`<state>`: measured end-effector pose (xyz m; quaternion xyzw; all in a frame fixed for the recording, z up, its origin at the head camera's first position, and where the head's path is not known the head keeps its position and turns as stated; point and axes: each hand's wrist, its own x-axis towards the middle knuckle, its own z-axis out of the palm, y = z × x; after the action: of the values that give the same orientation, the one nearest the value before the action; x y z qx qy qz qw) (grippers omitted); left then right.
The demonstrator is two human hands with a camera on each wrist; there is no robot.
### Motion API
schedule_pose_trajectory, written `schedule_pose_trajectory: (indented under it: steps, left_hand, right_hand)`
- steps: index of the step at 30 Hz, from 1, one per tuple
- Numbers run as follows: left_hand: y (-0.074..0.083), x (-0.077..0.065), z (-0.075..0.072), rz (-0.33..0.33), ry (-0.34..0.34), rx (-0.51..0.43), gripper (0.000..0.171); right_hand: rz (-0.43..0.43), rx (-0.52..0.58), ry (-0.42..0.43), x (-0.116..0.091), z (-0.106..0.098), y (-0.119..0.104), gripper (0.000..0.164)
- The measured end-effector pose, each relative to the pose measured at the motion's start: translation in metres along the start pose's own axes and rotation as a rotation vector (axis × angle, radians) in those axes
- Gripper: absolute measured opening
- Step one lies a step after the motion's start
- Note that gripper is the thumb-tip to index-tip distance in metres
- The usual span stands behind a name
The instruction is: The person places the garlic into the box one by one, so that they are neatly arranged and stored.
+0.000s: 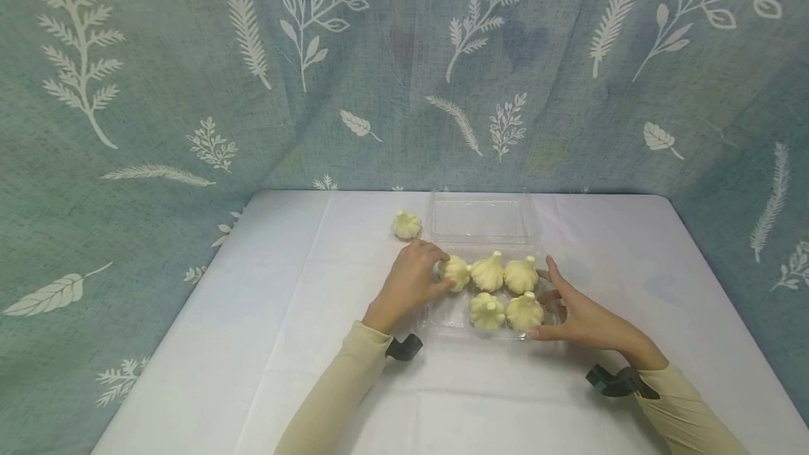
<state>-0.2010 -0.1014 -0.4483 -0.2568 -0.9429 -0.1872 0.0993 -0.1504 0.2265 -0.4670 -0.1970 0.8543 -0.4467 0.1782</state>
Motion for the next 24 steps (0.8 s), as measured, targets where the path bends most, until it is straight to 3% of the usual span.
schedule_pose_trajectory:
  steps: [13,24]
  left_hand:
    - [-0.0018,0.0010,0.0045,0.041,0.020,0.086,0.043]
    - [-0.0020,0.0004,0.0017,0.049,-0.004,0.085,0.045]
  right_hand:
    - [-0.001,0.005,-0.001,0.0006,-0.0004,0.0001,0.137]
    - [-0.027,0.005,-0.010,0.0008,-0.0019,-0.0017,0.137]
